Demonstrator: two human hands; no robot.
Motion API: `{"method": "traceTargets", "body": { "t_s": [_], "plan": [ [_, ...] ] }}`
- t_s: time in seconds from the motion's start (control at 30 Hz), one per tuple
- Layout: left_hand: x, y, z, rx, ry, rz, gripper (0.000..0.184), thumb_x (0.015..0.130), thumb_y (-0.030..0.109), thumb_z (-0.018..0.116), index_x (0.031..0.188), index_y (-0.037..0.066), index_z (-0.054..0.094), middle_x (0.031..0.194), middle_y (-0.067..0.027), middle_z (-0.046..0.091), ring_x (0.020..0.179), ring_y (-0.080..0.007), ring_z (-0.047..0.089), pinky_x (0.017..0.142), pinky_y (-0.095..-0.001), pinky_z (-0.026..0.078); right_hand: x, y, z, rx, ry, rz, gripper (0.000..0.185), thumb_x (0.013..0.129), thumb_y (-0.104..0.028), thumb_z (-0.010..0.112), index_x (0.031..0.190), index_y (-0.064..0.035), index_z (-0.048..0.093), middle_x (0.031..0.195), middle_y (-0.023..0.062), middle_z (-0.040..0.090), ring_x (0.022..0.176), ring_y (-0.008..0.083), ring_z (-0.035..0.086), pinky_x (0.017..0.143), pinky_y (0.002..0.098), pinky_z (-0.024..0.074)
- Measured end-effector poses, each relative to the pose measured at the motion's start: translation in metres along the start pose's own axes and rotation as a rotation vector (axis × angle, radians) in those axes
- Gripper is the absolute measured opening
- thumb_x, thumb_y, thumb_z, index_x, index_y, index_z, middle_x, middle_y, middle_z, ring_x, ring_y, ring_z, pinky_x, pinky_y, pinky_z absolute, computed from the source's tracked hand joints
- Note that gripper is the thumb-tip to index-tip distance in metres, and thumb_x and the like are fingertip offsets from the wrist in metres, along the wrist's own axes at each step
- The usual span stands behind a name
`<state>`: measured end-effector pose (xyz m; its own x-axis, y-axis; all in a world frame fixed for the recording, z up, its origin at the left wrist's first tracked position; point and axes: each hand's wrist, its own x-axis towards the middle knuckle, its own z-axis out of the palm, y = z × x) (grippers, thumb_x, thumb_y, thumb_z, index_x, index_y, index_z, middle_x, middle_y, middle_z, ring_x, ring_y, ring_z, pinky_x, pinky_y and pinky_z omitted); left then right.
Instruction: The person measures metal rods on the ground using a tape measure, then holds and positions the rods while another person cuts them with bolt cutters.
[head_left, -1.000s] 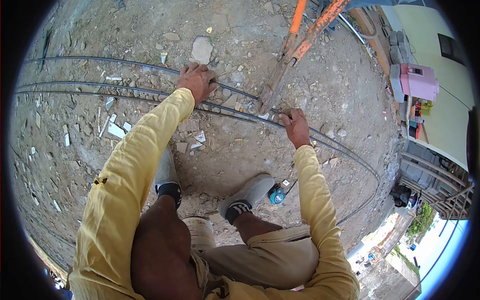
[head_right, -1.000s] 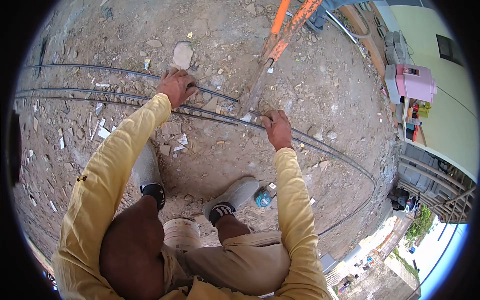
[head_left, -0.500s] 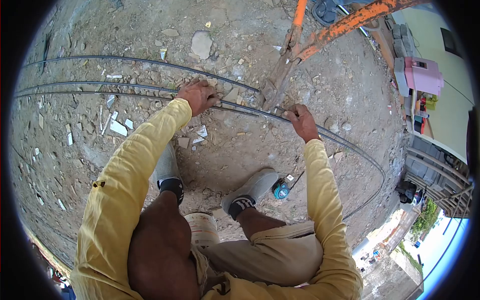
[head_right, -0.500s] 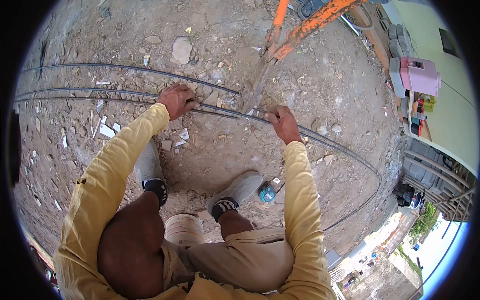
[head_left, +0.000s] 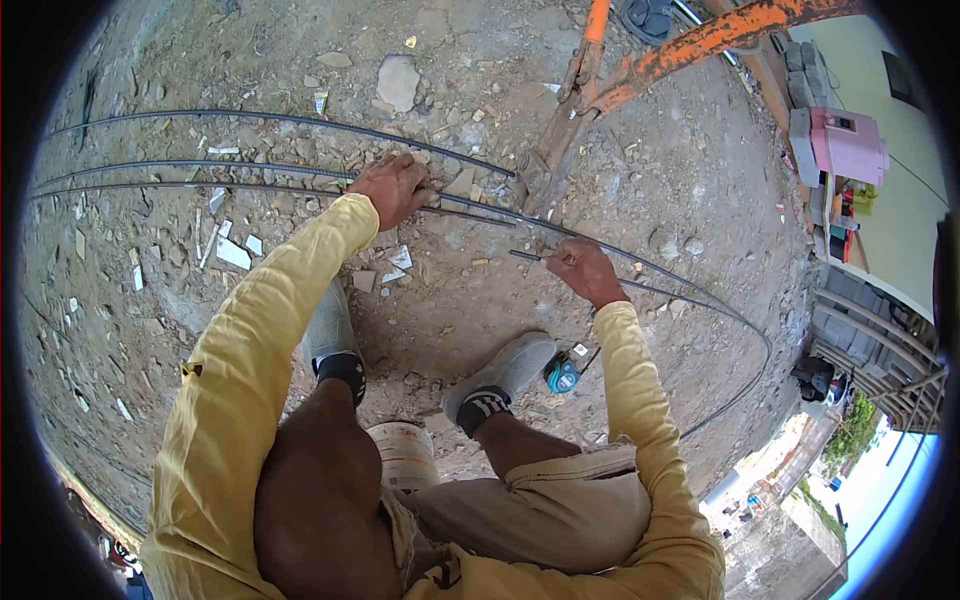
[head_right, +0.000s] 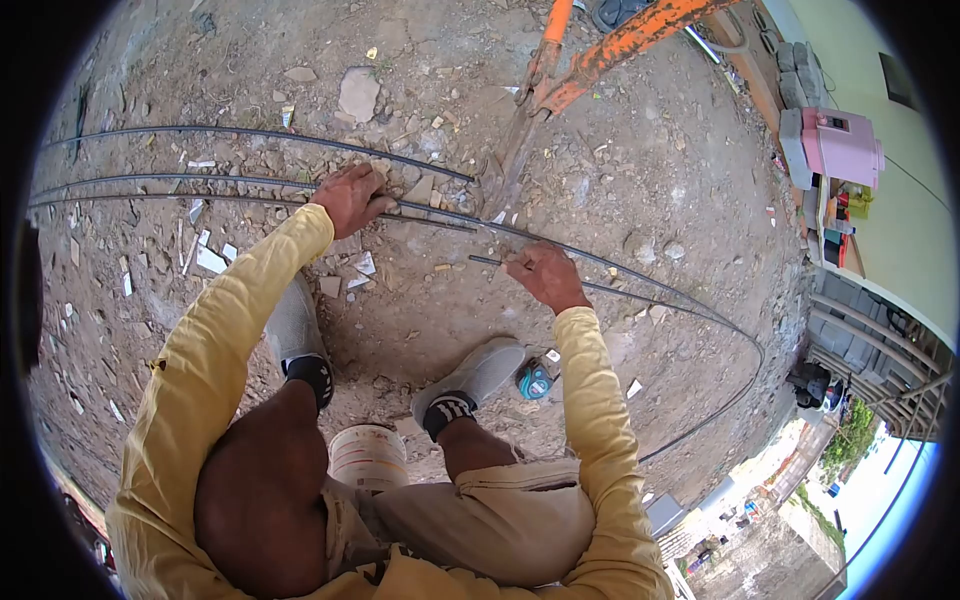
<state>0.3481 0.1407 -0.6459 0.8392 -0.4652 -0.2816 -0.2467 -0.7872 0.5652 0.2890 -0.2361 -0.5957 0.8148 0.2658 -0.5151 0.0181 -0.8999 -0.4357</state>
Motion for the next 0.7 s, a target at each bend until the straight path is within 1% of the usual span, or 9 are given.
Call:
{"method": "traceTargets", "body": {
  "t_s": [0.03,0.13,0.23,0.33,0.43,0.53,0.63,0.7],
  "plan": [
    [0.000,0.003,-0.004,-0.010,-0.023,-0.015,0.042,0.091,0.038,0.058,0.109,0.001,0.058,0.113,-0.0206,0.058,0.111,-0.0384,0.055,0.101,-0.0457,0.042,-0.001,-0.006,0.001,-0.041,0.005,0.037,0.032,0.083,-0.038,0.068,0.081,-0.0060,0.067,0.085,0.0143,0.066,0.087,0.0355,0.062,0.082,0.0434,0.0477],
    [0.000,0.004,-0.004,0.000,0.018,-0.010,0.043,0.092,0.039,0.057,0.112,0.000,0.057,0.118,-0.0214,0.057,0.115,-0.0383,0.053,0.100,-0.0442,0.044,-0.001,-0.009,0.010,-0.047,0.223,0.071,0.032,0.085,-0.040,0.066,0.092,-0.0082,0.067,0.084,0.0147,0.066,0.087,0.0376,0.062,0.082,0.0454,0.0481],
    [0.000,0.008,-0.008,0.016,0.005,-0.028,0.044,0.093,0.040,0.056,0.114,0.001,0.056,0.122,-0.0219,0.056,0.120,-0.0382,0.052,0.102,-0.0431,0.043,0.002,-0.022,0.010,0.041,0.339,0.302,0.035,0.088,-0.039,0.063,0.108,-0.0109,0.063,0.089,0.0163,0.068,0.088,0.0412,0.062,0.082,0.0473,0.0483],
    [0.004,0.005,-0.005,0.057,0.000,-0.031,0.044,0.094,0.040,0.055,0.116,0.002,0.056,0.126,-0.0224,0.054,0.123,-0.0377,0.050,0.103,-0.0427,0.042,0.013,-0.017,0.008,-0.037,0.315,0.350,0.039,0.089,-0.039,0.060,0.119,-0.0139,0.058,0.097,0.0182,0.069,0.092,0.0423,0.063,0.083,0.0474,0.0489],
    [0.006,0.005,0.001,0.144,0.171,-0.001,0.042,0.093,0.040,0.056,0.113,0.003,0.058,0.121,-0.0199,0.056,0.118,-0.0368,0.053,0.101,-0.0431,0.043,0.020,-0.017,0.007,-0.112,0.208,0.331,0.037,0.091,-0.040,0.057,0.119,-0.0167,0.058,0.102,0.0198,0.068,0.096,0.0413,0.064,0.085,0.0472,0.0488],
    [0.022,0.003,-0.013,0.036,0.110,0.024,0.039,0.092,0.040,0.057,0.109,0.004,0.060,0.113,-0.0171,0.057,0.111,-0.0360,0.056,0.098,-0.0443,0.043,0.027,-0.015,0.006,-0.091,0.288,0.388,0.035,0.092,-0.042,0.055,0.118,-0.0193,0.060,0.101,0.0199,0.068,0.095,0.0410,0.064,0.085,0.0474,0.0490],
    [0.028,0.006,-0.020,0.038,0.079,-0.003,0.036,0.092,0.038,0.058,0.105,0.005,0.061,0.108,-0.0153,0.057,0.106,-0.0356,0.057,0.095,-0.0452,0.044,0.033,-0.010,-0.002,-0.140,0.258,0.346,0.033,0.093,-0.042,0.055,0.116,-0.0202,0.061,0.100,0.0195,0.068,0.095,0.0414,0.063,0.084,0.0476,0.0489],
    [0.029,0.004,-0.020,0.034,0.105,0.025,0.037,0.092,0.038,0.059,0.106,0.004,0.060,0.108,-0.0158,0.057,0.106,-0.0357,0.057,0.095,-0.0453,0.044,0.034,-0.009,-0.004,-0.151,0.256,0.360,0.033,0.093,-0.043,0.055,0.115,-0.0202,0.062,0.099,0.0190,0.069,0.096,0.0413,0.063,0.084,0.0477,0.0487]
  ]
}}
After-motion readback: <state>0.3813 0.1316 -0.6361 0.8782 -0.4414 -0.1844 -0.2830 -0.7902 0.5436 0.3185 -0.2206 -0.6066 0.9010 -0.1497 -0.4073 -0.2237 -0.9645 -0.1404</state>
